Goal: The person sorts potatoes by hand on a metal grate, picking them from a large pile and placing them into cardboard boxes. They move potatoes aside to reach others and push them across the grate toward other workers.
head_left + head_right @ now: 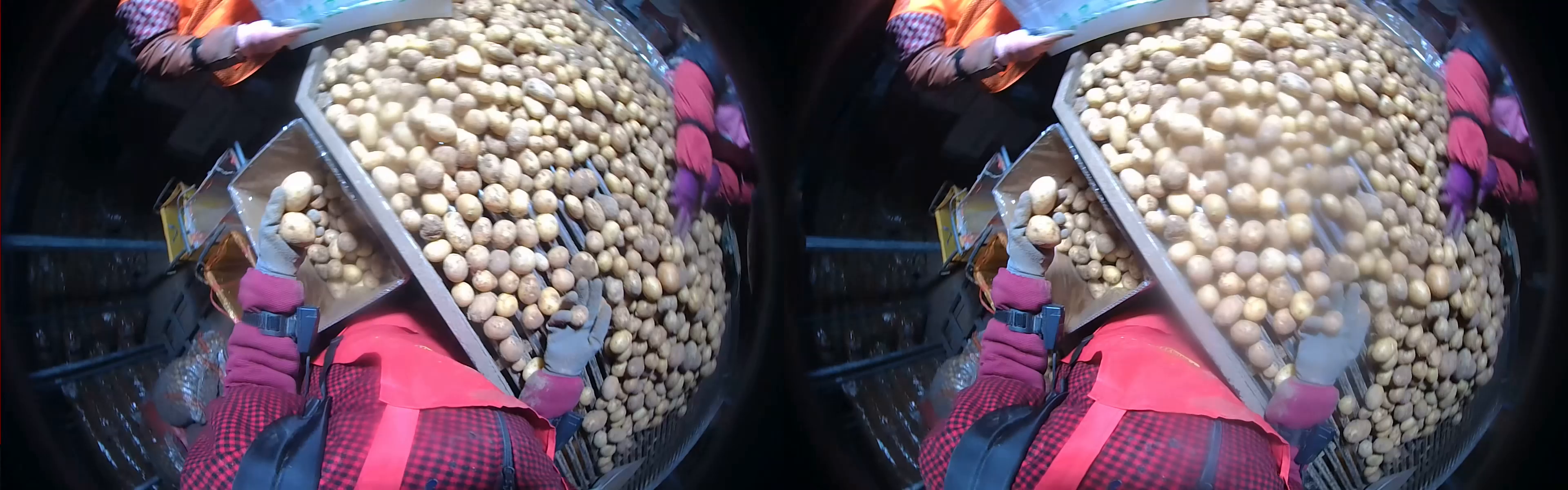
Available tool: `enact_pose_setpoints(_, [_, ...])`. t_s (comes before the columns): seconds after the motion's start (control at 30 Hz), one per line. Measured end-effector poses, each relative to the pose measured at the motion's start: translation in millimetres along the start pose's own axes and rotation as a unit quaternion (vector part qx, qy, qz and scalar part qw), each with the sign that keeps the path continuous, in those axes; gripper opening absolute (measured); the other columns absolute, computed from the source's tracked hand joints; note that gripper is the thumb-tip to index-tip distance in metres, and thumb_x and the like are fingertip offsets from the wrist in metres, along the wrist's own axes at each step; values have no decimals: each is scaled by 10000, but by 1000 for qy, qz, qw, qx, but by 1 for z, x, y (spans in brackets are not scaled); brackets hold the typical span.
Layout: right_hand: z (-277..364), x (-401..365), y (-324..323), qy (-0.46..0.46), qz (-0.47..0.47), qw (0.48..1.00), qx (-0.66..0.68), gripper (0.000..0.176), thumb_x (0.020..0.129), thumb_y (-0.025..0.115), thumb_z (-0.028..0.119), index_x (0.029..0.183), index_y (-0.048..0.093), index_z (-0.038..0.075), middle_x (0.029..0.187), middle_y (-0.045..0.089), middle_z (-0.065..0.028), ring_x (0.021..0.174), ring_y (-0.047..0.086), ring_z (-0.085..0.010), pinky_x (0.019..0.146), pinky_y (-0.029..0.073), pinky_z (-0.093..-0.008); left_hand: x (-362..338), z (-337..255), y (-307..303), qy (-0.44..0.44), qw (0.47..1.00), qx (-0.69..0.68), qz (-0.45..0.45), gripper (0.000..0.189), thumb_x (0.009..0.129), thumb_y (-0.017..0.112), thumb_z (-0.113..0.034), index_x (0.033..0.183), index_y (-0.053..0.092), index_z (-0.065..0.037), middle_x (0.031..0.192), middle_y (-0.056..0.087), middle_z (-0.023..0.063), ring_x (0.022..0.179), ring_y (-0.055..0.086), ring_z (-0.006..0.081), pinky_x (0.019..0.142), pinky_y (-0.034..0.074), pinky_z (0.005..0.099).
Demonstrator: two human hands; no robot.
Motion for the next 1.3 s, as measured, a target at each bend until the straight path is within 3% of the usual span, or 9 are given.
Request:
enact_pose_setpoints(0.1, [-8, 0, 18, 117, 156, 965, 178, 541, 1116, 359, 414, 1585, 417, 149, 1618, 443, -60, 1275, 586, -223, 804, 532, -262, -20, -17, -53, 32, 996, -71, -45, 548, 1059, 499, -524, 1407, 556, -105, 1195, 705, 179, 809, 716, 253, 616, 628, 428])
enact_pose_setpoints(0.2, [-9, 1, 11, 104, 14, 983, 150, 553, 1105, 389, 432, 1579, 432, 150, 1574, 498, -68, 1164, 631, -222, 797, 545, -274, -20, -19, -111, 91, 993, -50, -64, 564, 1051, 493, -549, 1394, 565, -107, 1195, 703, 186, 830, 721, 279, 631, 635, 439])
enact_pose_setpoints(0.3, [-9, 3, 20, 152, 172, 942, 244, 555, 1105, 390, 409, 1597, 386, 153, 1577, 481, -119, 1266, 583, -278, 1018, 526, -449, -37, -34, -151, 112, 975, 2, -193, 542, 1017, 558, -552, 1309, 609, -99, 1105, 716, 171, 753, 713, 280, 551, 611, 399])
enact_pose_setpoints(0.4, [-8, 0, 16, 116, 46, 982, 141, 548, 1110, 386, 421, 1583, 425, 147, 1583, 488, -69, 1162, 627, -218, 780, 527, -251, -51, -47, -229, 114, 933, 48, -338, 517, 1004, 580, -535, 1249, 632, -83, 977, 712, 127, 699, 697, 269, 493, 569, 394])
enact_pose_setpoints(0.67, [-1, -4, 57, 12, -51, 998, -44, 542, 1105, 401, 403, 1498, 492, 42, 1416, 604, -126, 1051, 650, -225, 741, 588, -279, -27, -64, -311, 177, 791, 497, -310, 389, 985, 574, -149, 1340, 569, 11, 1208, 620, 137, 1032, 577, 218, 940, 493, 350])
enact_pose_setpoints(0.77, [3, -7, 49, 95, -24, 988, 122, 551, 1087, 427, 458, 1493, 505, 93, 1208, 682, -82, 912, 652, -187, 668, 570, -283, 22, -74, -163, 261, 726, 557, -307, 490, 993, 581, -129, 1447, 509, 41, 1383, 610, 162, 1196, 601, 236, 1039, 494, 370])
enact_pose_setpoints(0.87, [13, -18, 54, 130, -123, 978, 106, 560, 1072, 433, 526, 1460, 542, 136, 1100, 674, -56, 883, 649, -176, 632, 518, -266, 65, -47, 8, 263, 853, 451, -23, 488, 976, 600, -79, 1439, 523, 53, 1449, 578, 172, 1294, 571, 247, 1098, 471, 371])
enact_pose_setpoints(1.1, [18, -19, 42, 107, -141, 976, 131, 568, 1058, 464, 548, 1413, 569, 116, 1075, 666, -60, 890, 657, -192, 668, 507, -299, 17, 109, 357, 418, 597, 506, 462, 406, 864, 729, -75, 1268, 693, -84, 1142, 725, 133, 1002, 699, 308, 896, 552, 401])
enact_pose_setpoints(1.3, [21, -17, 39, 119, -134, 970, 162, 604, 1041, 499, 569, 1422, 564, 104, 1132, 664, -106, 915, 672, -217, 694, 518, -313, -11, 248, 500, 510, 382, 511, 577, 659, 832, 768, -242, 1442, 543, -138, 1252, 650, 122, 1102, 623, 339, 916, 513, 445])
Point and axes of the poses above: each hand's wrist, its own x-axis towards the middle knuckle, its own y-axis out of the palm, z = x × y, the point moved 5 cm from there along x, towards the middle knuckle
